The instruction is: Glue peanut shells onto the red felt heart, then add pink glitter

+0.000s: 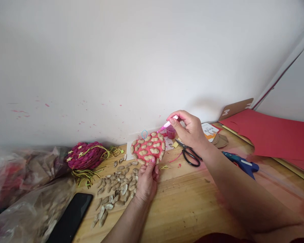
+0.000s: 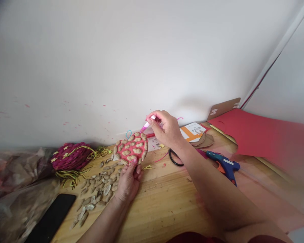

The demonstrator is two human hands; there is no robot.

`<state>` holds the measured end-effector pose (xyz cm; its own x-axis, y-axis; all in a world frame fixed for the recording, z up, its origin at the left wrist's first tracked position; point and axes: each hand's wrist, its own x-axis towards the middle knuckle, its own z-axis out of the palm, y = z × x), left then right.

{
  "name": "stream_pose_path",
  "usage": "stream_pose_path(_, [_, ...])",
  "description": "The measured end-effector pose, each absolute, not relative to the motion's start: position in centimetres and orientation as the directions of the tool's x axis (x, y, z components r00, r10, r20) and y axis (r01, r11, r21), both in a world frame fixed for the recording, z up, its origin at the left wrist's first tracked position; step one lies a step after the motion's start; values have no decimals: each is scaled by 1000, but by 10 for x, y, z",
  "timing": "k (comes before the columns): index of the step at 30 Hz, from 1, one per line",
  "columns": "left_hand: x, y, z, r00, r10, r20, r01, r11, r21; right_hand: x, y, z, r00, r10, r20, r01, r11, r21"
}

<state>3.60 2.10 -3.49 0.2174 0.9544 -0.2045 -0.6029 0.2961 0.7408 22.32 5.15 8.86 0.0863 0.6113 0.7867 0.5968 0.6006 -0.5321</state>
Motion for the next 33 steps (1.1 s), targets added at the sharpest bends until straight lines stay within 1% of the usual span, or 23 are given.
stream_pose_path(9, [36, 18, -33, 216, 954, -209, -644, 300, 704, 224, 52, 89, 78, 607, 791, 599, 605, -524])
stream_pose_path(19, [36, 20, -32, 251, 944, -212, -671, 328, 665, 229, 54, 88, 95, 644, 759, 567, 592, -573])
stream_pose_path(23, [36, 19, -31, 275, 937, -215, -659, 347, 668, 230, 56, 88, 119, 632, 766, 556, 597, -579])
stream_pose_path(27, [35, 19, -31, 269, 939, -215, -672, 343, 656, 232, 56, 87, 113, 650, 752, 522, 605, -602])
stream_pose_path(33, [35, 19, -31, 292, 931, -216, -663, 361, 656, 233, 56, 87, 129, 641, 757, 524, 604, -601])
